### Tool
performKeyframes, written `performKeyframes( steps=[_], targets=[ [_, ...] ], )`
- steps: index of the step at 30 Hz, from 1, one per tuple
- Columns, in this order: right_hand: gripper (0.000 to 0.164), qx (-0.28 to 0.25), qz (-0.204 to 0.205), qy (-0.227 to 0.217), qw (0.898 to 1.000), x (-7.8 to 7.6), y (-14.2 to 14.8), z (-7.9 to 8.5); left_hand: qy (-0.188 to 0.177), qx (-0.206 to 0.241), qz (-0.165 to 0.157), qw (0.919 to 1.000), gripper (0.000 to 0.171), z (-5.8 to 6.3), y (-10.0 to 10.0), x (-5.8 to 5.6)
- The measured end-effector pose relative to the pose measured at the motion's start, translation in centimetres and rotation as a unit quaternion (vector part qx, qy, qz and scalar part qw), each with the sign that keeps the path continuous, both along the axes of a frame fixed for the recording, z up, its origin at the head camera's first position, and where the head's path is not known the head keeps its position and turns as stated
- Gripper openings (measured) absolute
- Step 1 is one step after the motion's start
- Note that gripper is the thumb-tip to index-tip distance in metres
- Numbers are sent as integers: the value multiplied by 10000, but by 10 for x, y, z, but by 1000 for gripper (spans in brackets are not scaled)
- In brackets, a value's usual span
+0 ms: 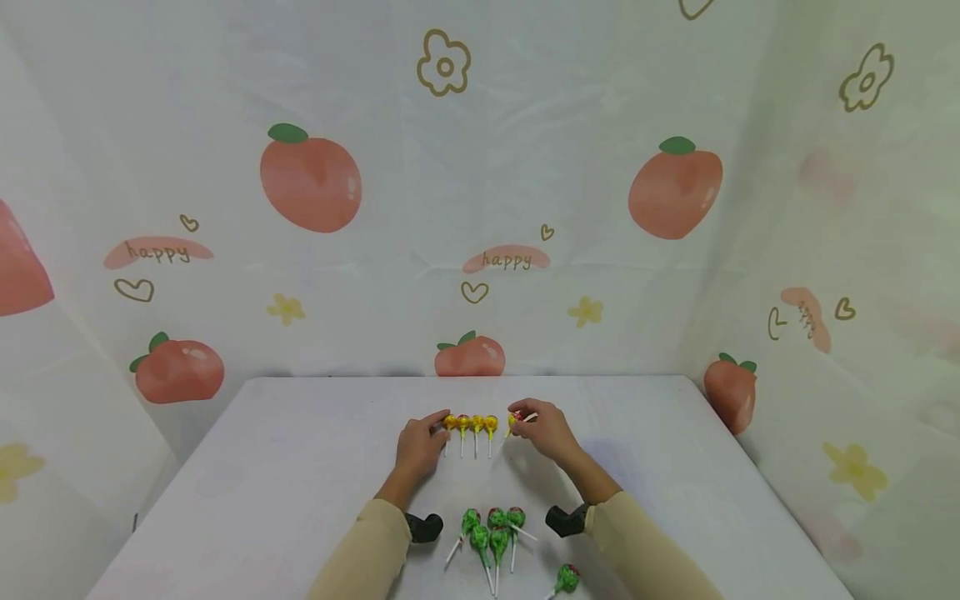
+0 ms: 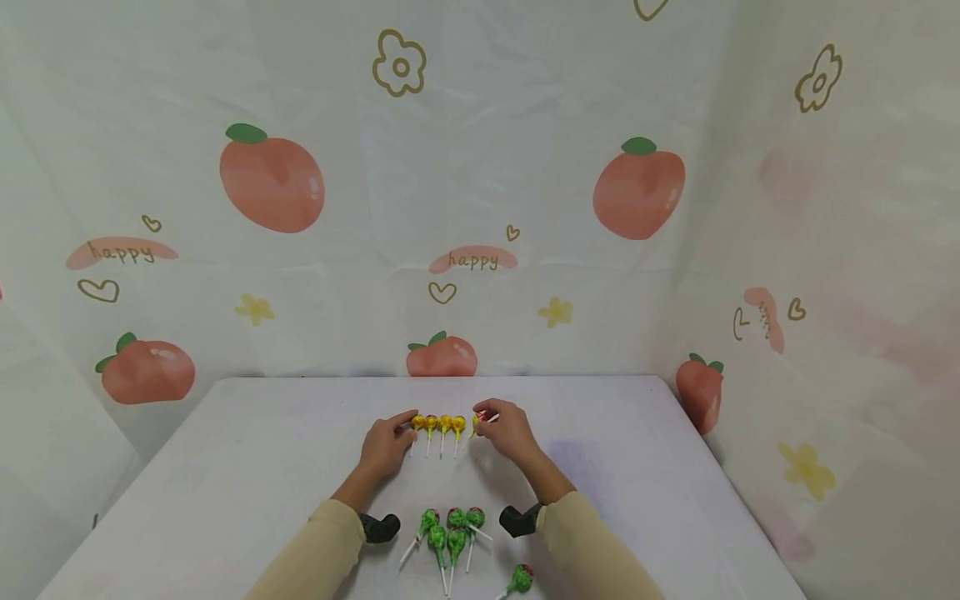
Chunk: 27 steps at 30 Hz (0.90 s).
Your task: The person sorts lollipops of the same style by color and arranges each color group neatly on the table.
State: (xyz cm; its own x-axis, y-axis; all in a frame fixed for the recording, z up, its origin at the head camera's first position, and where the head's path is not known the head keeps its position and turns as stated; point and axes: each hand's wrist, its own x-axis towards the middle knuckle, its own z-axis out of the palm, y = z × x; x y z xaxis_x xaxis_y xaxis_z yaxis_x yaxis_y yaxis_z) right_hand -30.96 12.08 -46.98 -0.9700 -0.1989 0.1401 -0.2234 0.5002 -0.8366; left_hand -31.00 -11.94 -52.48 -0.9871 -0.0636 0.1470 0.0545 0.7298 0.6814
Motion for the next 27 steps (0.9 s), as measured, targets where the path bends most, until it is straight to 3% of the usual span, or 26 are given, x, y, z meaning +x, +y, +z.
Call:
performKeyframes(
  steps=[7, 16, 23, 27],
  targets=[
    [21, 394, -156, -20, 9991, -16, -5, -10, 64, -1, -21, 10000, 40, -2, -1, -1],
    [19, 407, -488, -688, 9956, -34, -6, -33, 81, -12, -39, 10000, 40, -1, 0, -1],
    [17, 394, -482, -210, 9978, -37, -7, -43, 373, -17, -47, 9993, 38, -2, -1, 0],
    [15, 417, -497, 48, 9979, -36, -9, -45, 334, -36, -60, 9994, 39, -4, -1, -2]
  ],
)
